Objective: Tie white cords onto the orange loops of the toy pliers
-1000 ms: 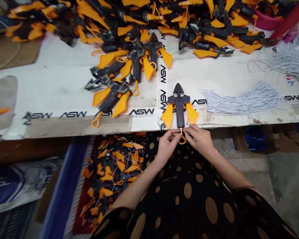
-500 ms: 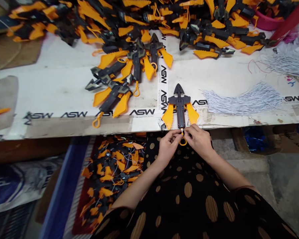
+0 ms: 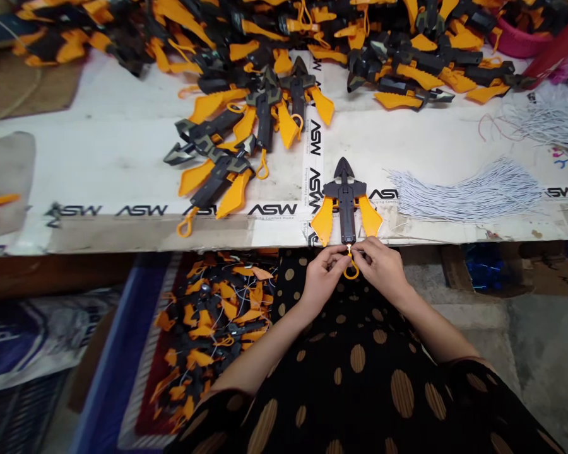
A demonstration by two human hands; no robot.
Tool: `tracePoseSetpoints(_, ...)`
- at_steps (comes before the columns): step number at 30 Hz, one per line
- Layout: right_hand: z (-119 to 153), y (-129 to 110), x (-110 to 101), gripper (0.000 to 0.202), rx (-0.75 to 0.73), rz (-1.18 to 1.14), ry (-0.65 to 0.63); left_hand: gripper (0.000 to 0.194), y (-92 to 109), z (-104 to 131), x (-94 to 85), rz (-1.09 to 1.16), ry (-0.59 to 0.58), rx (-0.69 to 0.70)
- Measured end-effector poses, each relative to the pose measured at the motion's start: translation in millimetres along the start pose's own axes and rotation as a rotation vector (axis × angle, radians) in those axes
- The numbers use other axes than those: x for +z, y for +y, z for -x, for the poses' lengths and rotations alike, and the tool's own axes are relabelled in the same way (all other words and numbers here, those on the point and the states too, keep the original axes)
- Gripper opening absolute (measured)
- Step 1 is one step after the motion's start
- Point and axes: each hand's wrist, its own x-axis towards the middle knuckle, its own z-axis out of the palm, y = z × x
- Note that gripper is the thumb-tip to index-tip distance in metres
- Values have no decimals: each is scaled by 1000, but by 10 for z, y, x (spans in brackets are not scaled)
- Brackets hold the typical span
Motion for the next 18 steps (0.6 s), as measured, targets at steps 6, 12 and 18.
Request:
tracePoseSetpoints(6,70,-3,-118,24,-112,75,-6,26,10,-4,31,69,-44,-20)
tracePoseSetpoints(12,-58,253,-45,35,-232,269,38,17,221,-167,-102,-147,-98,164)
tracePoseSetpoints(18,-109,238,-103,46,-367,214,24,8,149,-286,-150,-516,-94,320)
